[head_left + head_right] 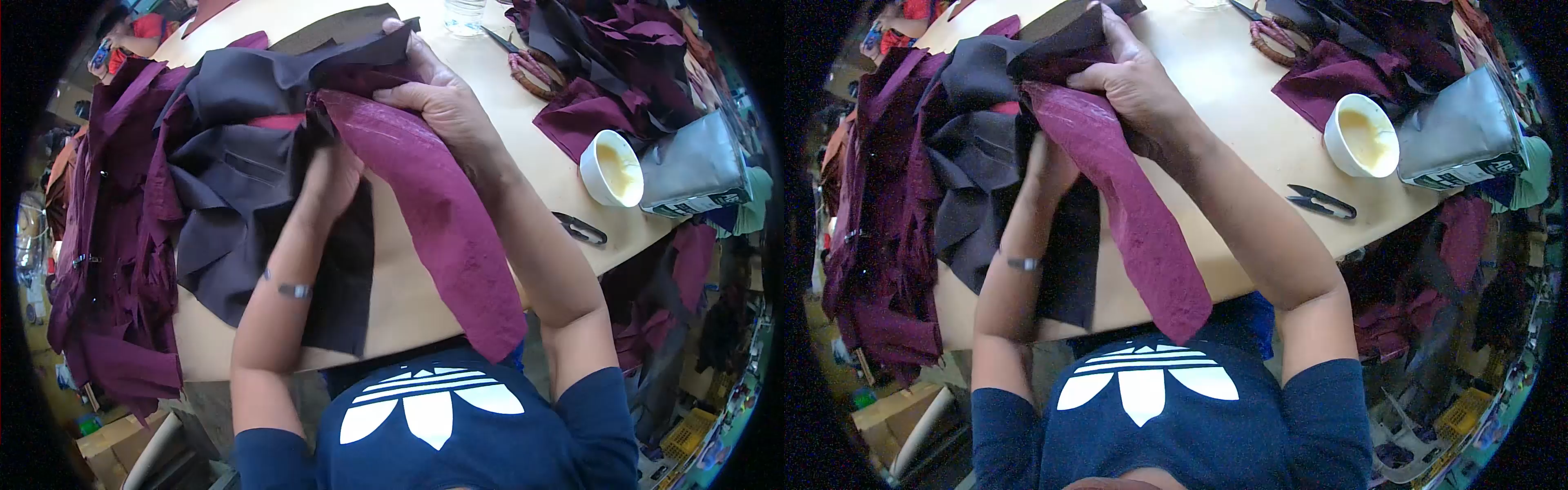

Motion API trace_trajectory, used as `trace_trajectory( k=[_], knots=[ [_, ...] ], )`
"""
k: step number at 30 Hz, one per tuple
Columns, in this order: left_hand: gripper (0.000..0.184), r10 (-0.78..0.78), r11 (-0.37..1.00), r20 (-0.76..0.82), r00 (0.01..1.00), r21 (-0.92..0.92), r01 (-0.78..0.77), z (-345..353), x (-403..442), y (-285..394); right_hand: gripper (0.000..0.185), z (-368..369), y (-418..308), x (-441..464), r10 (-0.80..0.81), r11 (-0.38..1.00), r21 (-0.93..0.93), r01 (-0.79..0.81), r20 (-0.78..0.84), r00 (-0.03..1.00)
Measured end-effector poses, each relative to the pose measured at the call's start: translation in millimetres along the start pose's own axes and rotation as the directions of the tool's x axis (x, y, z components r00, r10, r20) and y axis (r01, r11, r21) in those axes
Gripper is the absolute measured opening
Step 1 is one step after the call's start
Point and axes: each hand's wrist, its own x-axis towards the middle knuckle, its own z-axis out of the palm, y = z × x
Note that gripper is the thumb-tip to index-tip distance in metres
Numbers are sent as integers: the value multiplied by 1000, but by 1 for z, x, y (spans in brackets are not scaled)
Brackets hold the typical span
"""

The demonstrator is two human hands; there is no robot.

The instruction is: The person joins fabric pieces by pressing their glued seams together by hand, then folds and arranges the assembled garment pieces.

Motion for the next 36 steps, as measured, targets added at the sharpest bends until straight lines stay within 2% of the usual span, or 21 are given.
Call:
trace_trajectory(
  k=[3, 4, 7, 9, 10, 12, 14, 15, 16, 17, 18, 19, 20, 21, 22, 25, 26, 29, 30, 33, 36],
  knots=[
    [46, 115, 809, 272, 956, -584, 69, -16, 26, 15, 78, -5, 10, -10, -72, 997, -25, 70, -80, 994],
    [48, 69, 825, 185, 980, -563, 49, -13, 27, 11, 80, -14, 16, -11, -143, 982, -140, 127, -110, 984],
    [46, -47, 886, -51, 998, -464, 18, 5, 21, 12, 84, -28, 24, -17, -112, 992, -72, 104, -121, 986],
    [38, -101, 933, -147, 984, -358, 42, 2, 22, 2, 82, -27, 21, -12, -202, 962, -210, 174, -122, 972],
    [35, -102, 977, -144, 984, -203, 72, -1, 20, 2, 79, -25, 15, -10, -220, 953, -245, 180, -148, 964],
    [31, 89, 996, 21, 996, 14, -89, -17, 5, -8, 71, -39, 15, 4, -354, 877, -385, 289, -111, 929],
    [27, -62, 997, 152, 987, -39, 69, -40, -12, 5, 67, -50, 8, -6, -383, 622, -734, 272, 17, 923],
    [25, -282, 930, 218, 934, -175, 322, -47, -22, 30, 65, -45, 1, -10, -375, 445, -858, 257, 82, 923],
    [30, -390, 903, 131, 911, -140, 407, -59, -30, 45, 64, -35, -1, -14, -387, 470, -819, 328, 142, 911],
    [38, -491, 863, 40, 870, -113, 492, -65, -37, 56, 66, -36, 1, -13, -322, 410, -880, 239, 105, 941],
    [39, -339, 921, -120, 933, 159, 355, -39, -44, 60, 69, -37, 5, -13, -254, 342, -928, 147, 59, 965],
    [38, -84, 773, -33, 996, 628, 86, -69, -34, 31, 71, -37, 7, -13, -193, 261, -964, 59, 8, 981],
    [34, 116, 441, 50, 992, 892, -97, -89, -29, 6, 79, -27, 8, -13, -126, 23, -991, -133, -135, 983],
    [36, 174, 148, 74, 982, 984, -101, -79, -35, 10, 82, -37, 22, -3, -61, -151, -972, -180, -172, 983],
    [39, 231, -156, 98, 968, 986, -63, -69, -40, 15, 84, -48, 33, 0, -72, -201, -966, -160, -149, 986],
    [30, 417, -84, 158, 895, 987, -135, -83, -34, 11, 84, -63, 32, 4, -62, -183, -977, -104, -94, 994],
    [34, 209, 26, 31, 977, 999, -37, -79, -39, 25, 84, -66, 29, 2, -49, -146, -986, -85, -78, 996],
    [31, 202, -367, 255, 946, 915, -168, -101, -63, 22, 91, -60, 9, -29, 102, 147, -984, -100, -85, 991],
    [28, 17, -353, 154, 988, 925, -138, -71, -78, 46, 88, -66, 10, -37, 130, 203, -975, -87, -62, 990],
    [27, 20, -359, 179, 984, 919, -160, -12, -110, 66, 82, -71, 10, -47, 160, 257, -965, -50, -9, 987],
    [34, -58, -214, 618, 784, 759, -615, 6, -113, 47, 77, -83, 32, -36, -63, 35, -991, 127, 125, 990]
  ],
)
